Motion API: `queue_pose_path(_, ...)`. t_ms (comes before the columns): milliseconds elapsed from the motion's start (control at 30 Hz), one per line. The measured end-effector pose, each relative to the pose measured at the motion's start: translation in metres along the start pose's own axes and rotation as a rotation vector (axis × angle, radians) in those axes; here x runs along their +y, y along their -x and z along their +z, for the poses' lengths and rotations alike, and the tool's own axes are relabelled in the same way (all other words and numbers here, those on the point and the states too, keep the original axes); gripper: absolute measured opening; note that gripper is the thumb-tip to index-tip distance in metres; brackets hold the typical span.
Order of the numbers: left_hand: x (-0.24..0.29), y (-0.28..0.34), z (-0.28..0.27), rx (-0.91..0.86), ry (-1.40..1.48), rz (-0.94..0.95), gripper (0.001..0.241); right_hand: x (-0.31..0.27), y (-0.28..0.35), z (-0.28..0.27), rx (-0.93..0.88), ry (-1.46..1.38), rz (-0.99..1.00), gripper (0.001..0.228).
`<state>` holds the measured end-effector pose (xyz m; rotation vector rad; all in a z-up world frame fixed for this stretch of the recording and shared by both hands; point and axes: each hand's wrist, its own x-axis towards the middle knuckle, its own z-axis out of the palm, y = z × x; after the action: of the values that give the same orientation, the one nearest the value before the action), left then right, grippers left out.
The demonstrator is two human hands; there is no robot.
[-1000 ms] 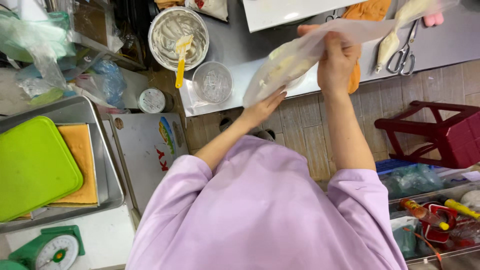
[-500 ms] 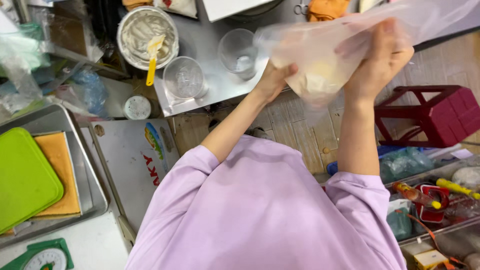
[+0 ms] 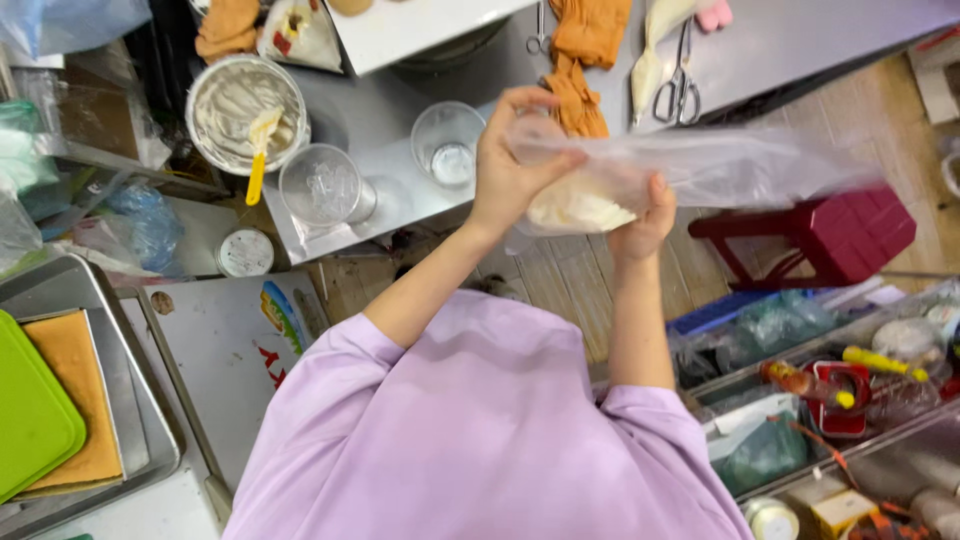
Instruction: The person arranges round cookies on a white tray, then scoops a white creamy mixture from a metal bowl into a plastic piping bag using a spatula. The person twists the bag to prepare it for piping.
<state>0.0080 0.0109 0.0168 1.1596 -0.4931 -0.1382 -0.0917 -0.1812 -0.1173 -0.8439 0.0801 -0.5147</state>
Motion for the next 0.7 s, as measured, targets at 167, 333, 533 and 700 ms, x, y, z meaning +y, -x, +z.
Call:
queue_pose_path(167, 0.032, -0.003, -0.016, -0.158, -0.189, -0.060, 0.019, 0.045, 0.001, -0.014, -0.070, 0.032, 0.112, 0.054)
queue_pose_path(333, 0.061, 0.017, -0.013, -0.219, -0.854, 0.260, 0.019, 0.050, 0.012, 0.014, -0.492, 0.584, 0.207, 0.093)
queue_pose_path(533, 0.079, 0.010, -0.030, -0.615, -0.995, 0.309, 0.019, 0.068, 0.015, 0.027, -0.645, 0.941, 0.086, 0.090)
queue_pose_path(700, 0.098, 0.024, -0.015, -0.750, -1.174, 0.415, 0.036, 0.076, 0.024, 0.039, -0.566, 0.826, -0.082, 0.062)
